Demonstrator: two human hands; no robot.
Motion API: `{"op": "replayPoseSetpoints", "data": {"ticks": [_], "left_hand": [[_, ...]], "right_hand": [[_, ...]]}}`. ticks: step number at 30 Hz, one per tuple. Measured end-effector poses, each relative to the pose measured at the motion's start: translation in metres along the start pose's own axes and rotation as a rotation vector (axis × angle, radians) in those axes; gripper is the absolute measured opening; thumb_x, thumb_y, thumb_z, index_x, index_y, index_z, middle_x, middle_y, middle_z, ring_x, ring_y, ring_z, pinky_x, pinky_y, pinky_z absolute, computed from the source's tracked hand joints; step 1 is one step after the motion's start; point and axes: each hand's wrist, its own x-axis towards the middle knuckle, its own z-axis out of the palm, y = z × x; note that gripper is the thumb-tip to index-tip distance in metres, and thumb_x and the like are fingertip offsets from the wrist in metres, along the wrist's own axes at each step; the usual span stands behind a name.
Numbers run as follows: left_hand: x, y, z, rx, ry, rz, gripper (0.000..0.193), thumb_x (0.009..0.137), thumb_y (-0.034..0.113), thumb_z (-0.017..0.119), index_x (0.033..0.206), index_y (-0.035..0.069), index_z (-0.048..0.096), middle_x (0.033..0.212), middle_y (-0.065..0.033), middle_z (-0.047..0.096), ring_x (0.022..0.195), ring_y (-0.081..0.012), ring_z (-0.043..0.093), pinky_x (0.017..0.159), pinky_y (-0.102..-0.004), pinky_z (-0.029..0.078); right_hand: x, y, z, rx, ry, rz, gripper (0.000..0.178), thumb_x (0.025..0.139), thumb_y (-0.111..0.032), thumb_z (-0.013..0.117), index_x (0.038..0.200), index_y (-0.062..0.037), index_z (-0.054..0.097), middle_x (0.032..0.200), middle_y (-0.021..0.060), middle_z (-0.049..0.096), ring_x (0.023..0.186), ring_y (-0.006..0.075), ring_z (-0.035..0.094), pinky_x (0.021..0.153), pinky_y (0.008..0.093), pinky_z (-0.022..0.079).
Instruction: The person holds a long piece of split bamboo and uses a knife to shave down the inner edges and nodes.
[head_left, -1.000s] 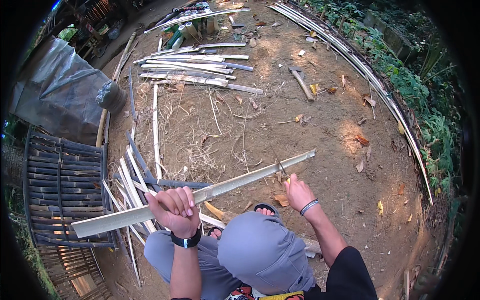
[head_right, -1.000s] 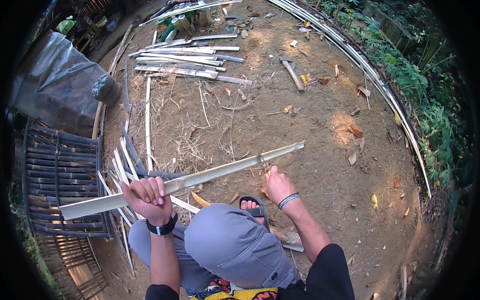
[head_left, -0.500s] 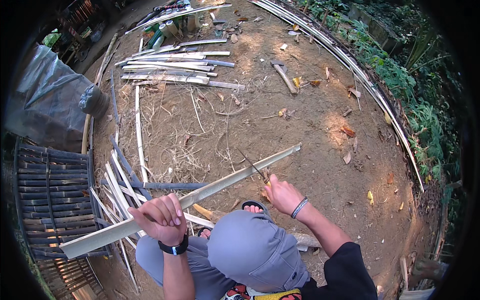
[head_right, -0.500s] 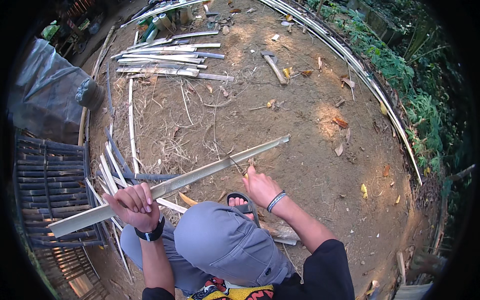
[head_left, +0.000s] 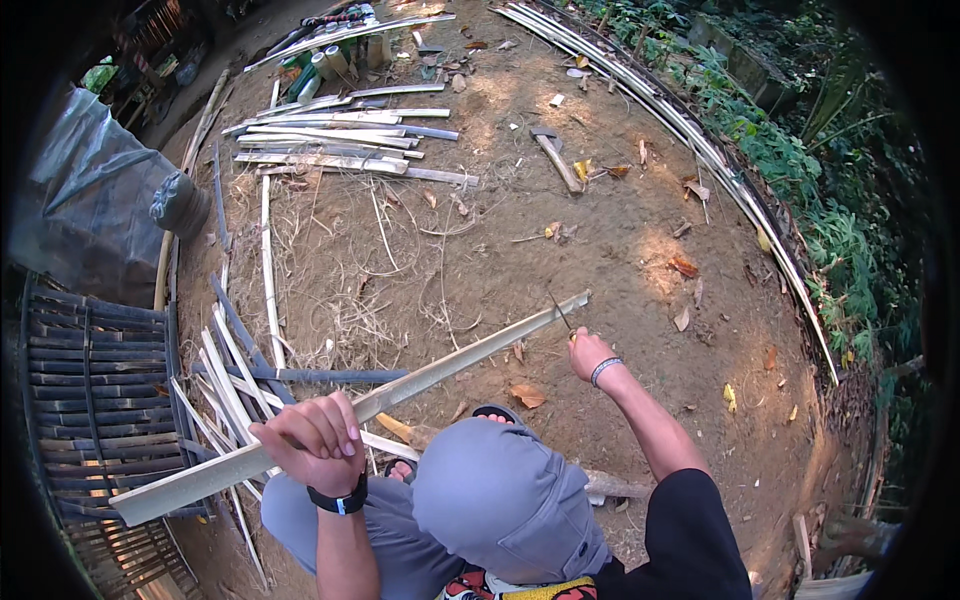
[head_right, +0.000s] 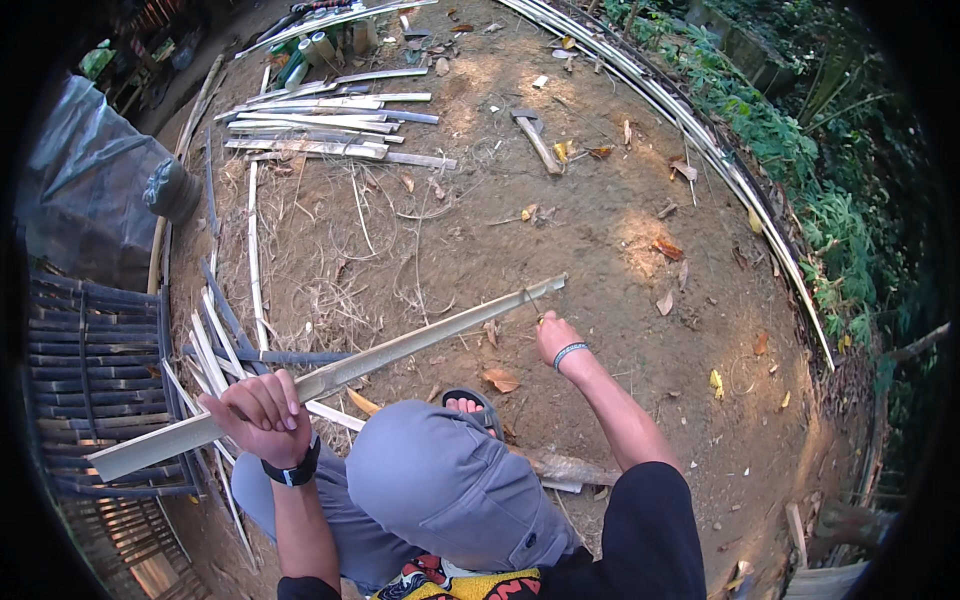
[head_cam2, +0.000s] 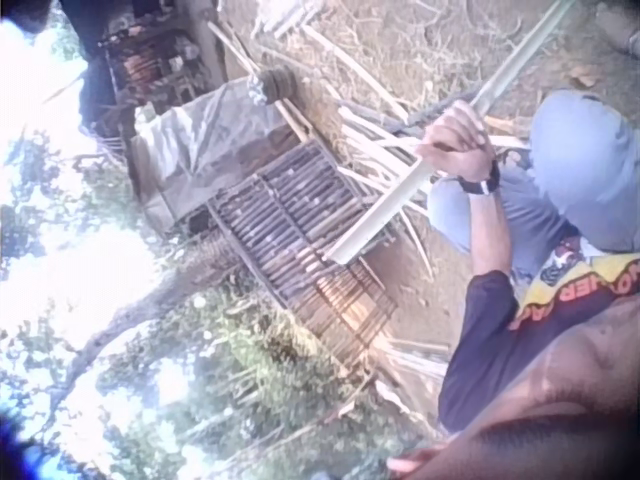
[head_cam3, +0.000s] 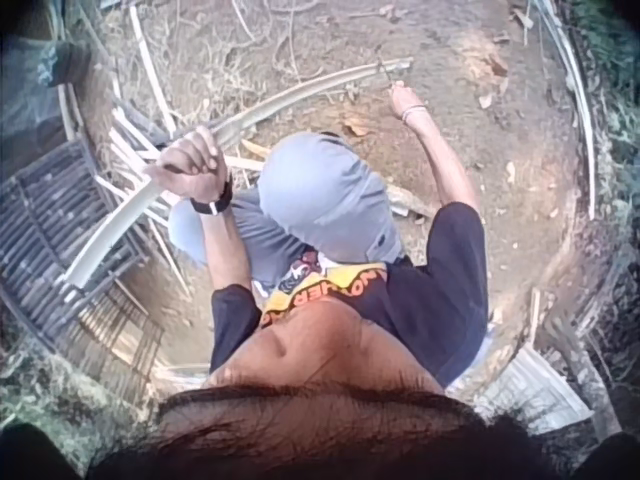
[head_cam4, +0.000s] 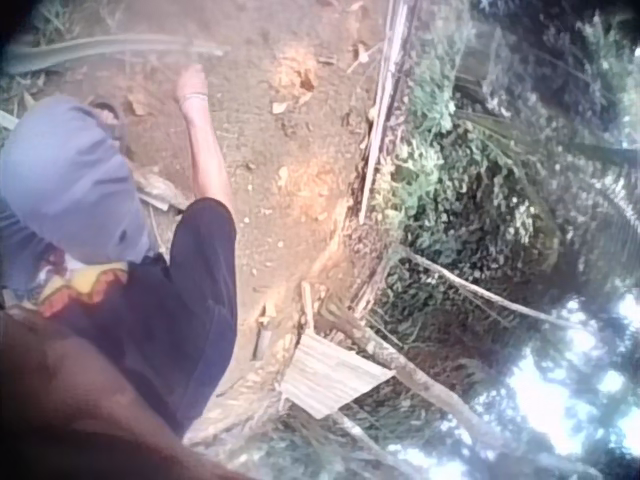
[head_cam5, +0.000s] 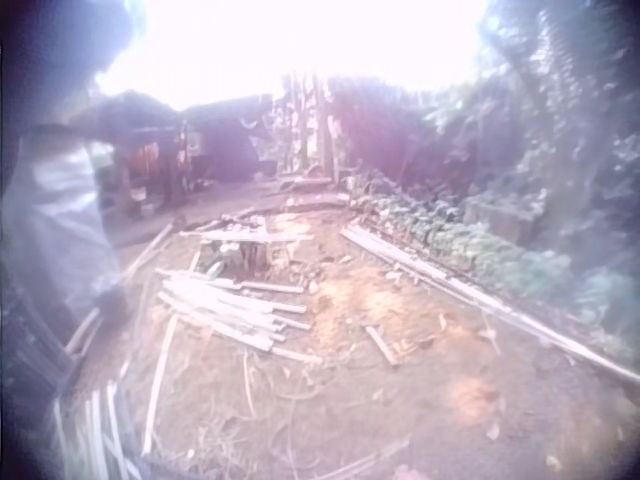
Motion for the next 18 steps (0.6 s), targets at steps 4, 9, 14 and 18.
{"op": "replayPoseSetpoints", "data": {"ticks": [4, 9, 14, 18], "left_hand": [[-0.005, 0.006, -0.002, 0.057, -0.035, 0.035, 0.062, 0.100, 0.045, 0.021, 0.048, 0.013, 0.028, 0.038, 0.0019, 0.028, 0.030, -0.0093, 0.027, 0.036, -0.0226, 0.034], [0.000, 0.001, 0.002, 0.003, 0.001, 0.012, 0.063, 0.100, 0.046, 0.021, 0.047, 0.013, 0.028, 0.036, 0.0016, 0.029, 0.029, -0.0094, 0.029, 0.035, -0.0221, 0.035], [-0.005, 0.007, -0.001, 0.052, -0.018, 0.030, 0.062, 0.100, 0.045, 0.021, 0.047, 0.013, 0.028, 0.037, 0.0019, 0.028, 0.029, -0.0091, 0.027, 0.036, -0.0220, 0.034], [-0.001, 0.002, -0.003, 0.032, 0.022, 0.022, 0.061, 0.100, 0.044, 0.021, 0.048, 0.013, 0.028, 0.038, 0.0020, 0.027, 0.030, -0.0089, 0.026, 0.035, -0.0221, 0.033]], "right_hand": [[-0.059, -0.090, -0.040, 0.058, -0.152, -0.136, 0.030, 0.093, -0.023, 0.043, 0.097, 0.0069, 0.045, 0.080, 0.0344, 0.060, 0.083, 0.0480, 0.060, 0.074, 0.0530, 0.049], [-0.010, -0.024, -0.015, 0.009, 0.001, 0.000, 0.031, 0.093, -0.023, 0.044, 0.099, 0.0072, 0.046, 0.085, 0.0334, 0.061, 0.085, 0.0464, 0.061, 0.076, 0.0517, 0.050], [-0.024, -0.065, -0.029, 0.024, -0.107, -0.098, 0.034, 0.093, -0.024, 0.044, 0.102, 0.0084, 0.046, 0.085, 0.0328, 0.061, 0.085, 0.0472, 0.060, 0.078, 0.0511, 0.050], [-0.017, -0.056, -0.030, -0.003, -0.086, -0.099, 0.032, 0.093, -0.023, 0.044, 0.102, 0.0074, 0.046, 0.084, 0.0323, 0.061, 0.084, 0.0470, 0.061, 0.076, 0.0519, 0.050]]}}
